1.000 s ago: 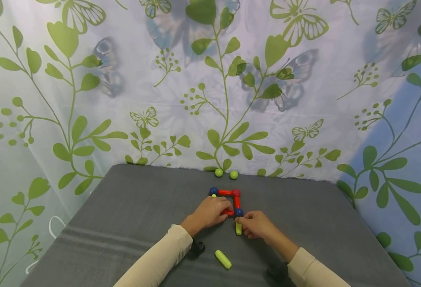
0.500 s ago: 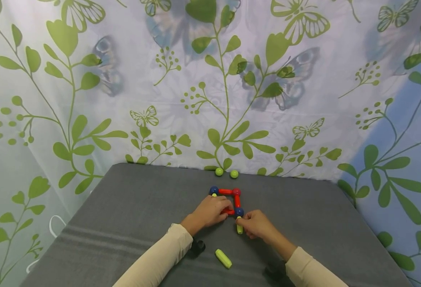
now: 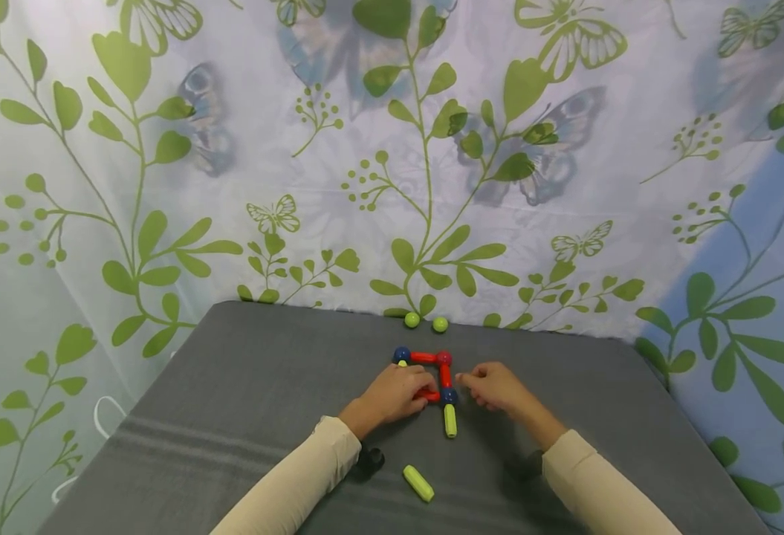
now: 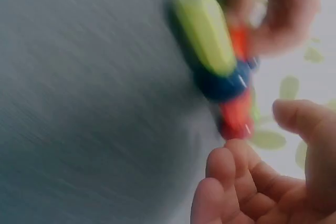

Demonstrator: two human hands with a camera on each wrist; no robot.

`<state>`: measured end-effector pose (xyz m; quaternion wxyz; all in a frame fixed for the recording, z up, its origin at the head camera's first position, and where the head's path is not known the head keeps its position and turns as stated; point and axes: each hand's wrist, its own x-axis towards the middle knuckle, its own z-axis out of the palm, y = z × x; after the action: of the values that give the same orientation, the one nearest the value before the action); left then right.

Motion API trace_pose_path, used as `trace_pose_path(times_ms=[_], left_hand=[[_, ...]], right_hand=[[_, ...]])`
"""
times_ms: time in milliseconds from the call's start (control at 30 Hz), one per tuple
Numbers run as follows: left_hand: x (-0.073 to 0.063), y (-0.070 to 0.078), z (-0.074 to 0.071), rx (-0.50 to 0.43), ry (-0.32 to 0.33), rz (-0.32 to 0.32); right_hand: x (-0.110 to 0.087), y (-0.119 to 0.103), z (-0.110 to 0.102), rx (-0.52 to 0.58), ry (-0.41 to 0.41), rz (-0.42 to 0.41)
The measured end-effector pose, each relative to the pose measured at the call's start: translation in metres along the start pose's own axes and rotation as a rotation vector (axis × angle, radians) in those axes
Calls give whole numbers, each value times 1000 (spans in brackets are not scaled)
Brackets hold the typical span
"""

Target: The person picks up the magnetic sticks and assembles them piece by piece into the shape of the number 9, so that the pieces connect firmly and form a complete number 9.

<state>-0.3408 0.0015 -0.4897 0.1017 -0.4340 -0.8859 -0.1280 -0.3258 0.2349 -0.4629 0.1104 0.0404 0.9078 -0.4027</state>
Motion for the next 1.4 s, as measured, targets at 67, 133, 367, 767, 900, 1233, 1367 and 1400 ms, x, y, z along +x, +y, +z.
trace_pose_path(times_ms=[67,133,367,767,900,1233,1367,1400], left_hand=[[1,0,-1,0,-2,9],[1,1,-3,-7,-2,19],[0,4,-3,12,1,41],[-1,22,7,18,9,85],[0,21,5,17,9,84],[0,9,-3,25,30,73],[-1,1,1,42,39,51],[-1,-1,2,48,45,44]], right_hand=[[14,-3,-13,-35,-5,-65],[29,-7,-22,-123,-11,-155],[79,-24,-33,-442,26,-501],[105,-13,-18,-645,-18,-549],[105,-13,-17,-645,-7,-569],[95,-2,-23,-585,37,-670],[86,8,-23,-575,49,-707],[83,10,-24,-575,49,-718]])
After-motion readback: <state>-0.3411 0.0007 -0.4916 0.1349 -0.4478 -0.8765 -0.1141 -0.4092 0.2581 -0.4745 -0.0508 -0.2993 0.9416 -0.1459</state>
